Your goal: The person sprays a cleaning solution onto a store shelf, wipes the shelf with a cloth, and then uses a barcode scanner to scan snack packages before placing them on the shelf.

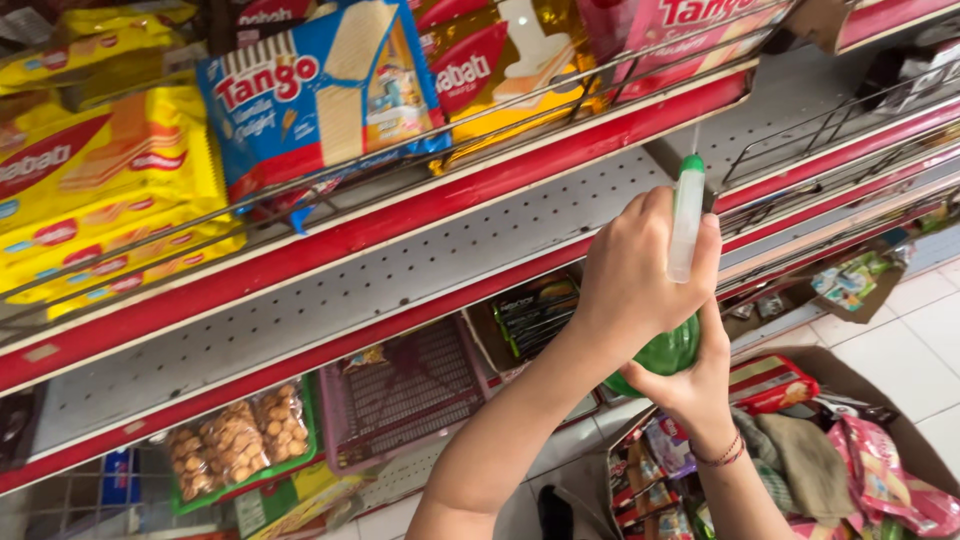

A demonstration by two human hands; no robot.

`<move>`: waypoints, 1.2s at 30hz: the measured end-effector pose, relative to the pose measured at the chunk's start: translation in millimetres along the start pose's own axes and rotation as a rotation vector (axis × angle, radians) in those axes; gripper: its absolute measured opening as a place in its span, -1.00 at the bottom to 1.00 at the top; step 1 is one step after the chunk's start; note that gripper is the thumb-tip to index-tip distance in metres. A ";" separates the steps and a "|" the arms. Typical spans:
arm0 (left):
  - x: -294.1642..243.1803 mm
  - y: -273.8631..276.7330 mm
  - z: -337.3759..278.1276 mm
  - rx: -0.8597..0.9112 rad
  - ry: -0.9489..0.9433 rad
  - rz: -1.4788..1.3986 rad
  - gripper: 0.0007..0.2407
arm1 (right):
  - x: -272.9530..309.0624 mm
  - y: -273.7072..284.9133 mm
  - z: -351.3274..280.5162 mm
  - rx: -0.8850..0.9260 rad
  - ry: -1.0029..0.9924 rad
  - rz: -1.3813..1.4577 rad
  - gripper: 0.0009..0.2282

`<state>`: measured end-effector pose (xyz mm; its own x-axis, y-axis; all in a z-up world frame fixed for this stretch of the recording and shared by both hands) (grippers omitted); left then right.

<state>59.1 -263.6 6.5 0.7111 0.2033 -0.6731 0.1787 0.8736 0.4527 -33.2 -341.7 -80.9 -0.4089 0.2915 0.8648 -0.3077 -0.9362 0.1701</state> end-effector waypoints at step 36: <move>59.5 472.3 -313.5 -0.521 0.261 0.344 -0.79 | 129.9 -483.4 -103.2 0.662 0.135 0.221 -0.29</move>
<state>-27.4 299.7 -3.0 0.4693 0.5506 -0.6904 -0.4263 0.8260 0.3689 -26.3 169.0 -99.5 -0.5173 0.0631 0.8535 0.3641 -0.8863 0.2861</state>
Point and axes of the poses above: each hand's wrist, its own z-axis towards the middle knuckle, its own y-axis out of the back of the hand, x = y × z, the point moved 1 cm from there along z, towards the middle knuckle, and after that the axes turned 8 degrees about x, right-handed, at the moved point
